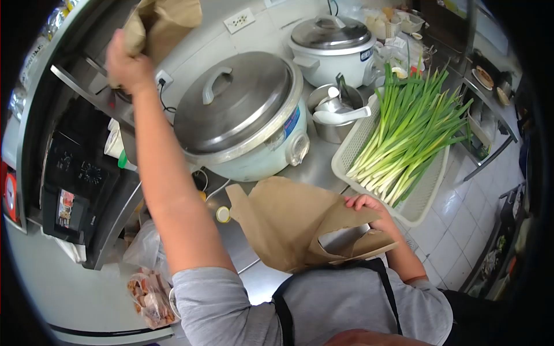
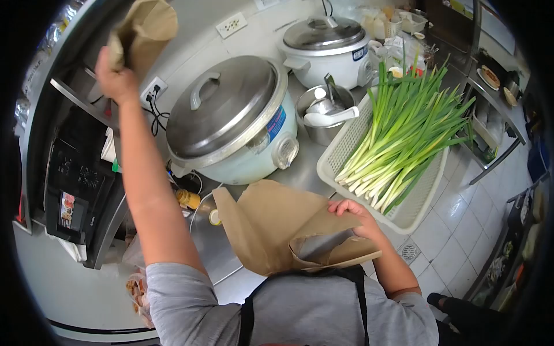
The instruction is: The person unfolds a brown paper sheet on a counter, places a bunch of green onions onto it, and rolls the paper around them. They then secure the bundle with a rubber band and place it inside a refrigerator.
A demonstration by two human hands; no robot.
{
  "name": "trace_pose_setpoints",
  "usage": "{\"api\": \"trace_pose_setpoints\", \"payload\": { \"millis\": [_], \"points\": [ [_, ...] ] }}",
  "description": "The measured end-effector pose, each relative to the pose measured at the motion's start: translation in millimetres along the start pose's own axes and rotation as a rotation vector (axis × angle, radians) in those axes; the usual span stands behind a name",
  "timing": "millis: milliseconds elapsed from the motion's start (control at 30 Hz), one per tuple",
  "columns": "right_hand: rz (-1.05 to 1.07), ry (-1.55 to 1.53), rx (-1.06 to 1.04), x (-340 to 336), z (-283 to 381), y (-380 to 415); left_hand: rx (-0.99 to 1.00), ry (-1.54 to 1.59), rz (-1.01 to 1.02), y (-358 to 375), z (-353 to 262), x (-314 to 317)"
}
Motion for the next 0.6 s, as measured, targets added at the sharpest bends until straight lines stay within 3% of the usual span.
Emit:
{"api": "trace_pose_setpoints", "payload": {
  "millis": [100, 167, 233, 333, 367, 433, 600],
  "points": [
    [-0.020, -0.064, 0.005, 2, -2, 1, -0.157, -0.156, 0.591, 103, -16, -23],
    [-0.006, -0.111, -0.033, 2, -3, -1, -0.276, -0.079, 0.787, 160, -28, -43],
    [-0.047, -0.124, -0.079, 0, -9, -1, -0.318, -0.075, 0.749, 180, -35, -58],
    [-0.133, -0.101, -0.098, 4, -12, 2, -0.345, 0.006, 0.900, 178, -34, -77],
    [-0.136, -0.049, -0.098, 7, -11, 4, -0.404, 0.035, 1.043, 173, -32, -84],
    [-0.135, 0.051, -0.122, 13, -6, 3, -0.480, 0.171, 1.069, 169, -25, -93],
    [-0.114, 0.374, -0.243, 22, 7, 6, -0.844, 0.131, 1.287, 151, -18, -116]
  ]
}}
Point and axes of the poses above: each hand's wrist, its own y-axis away from the middle knuckle, its own x-axis out of the palm, z = x × y, the point moved 1 cm from there along -y, towards the middle knuckle, and after that the axes turned 6 degrees about -z, right-handed, at the moved point
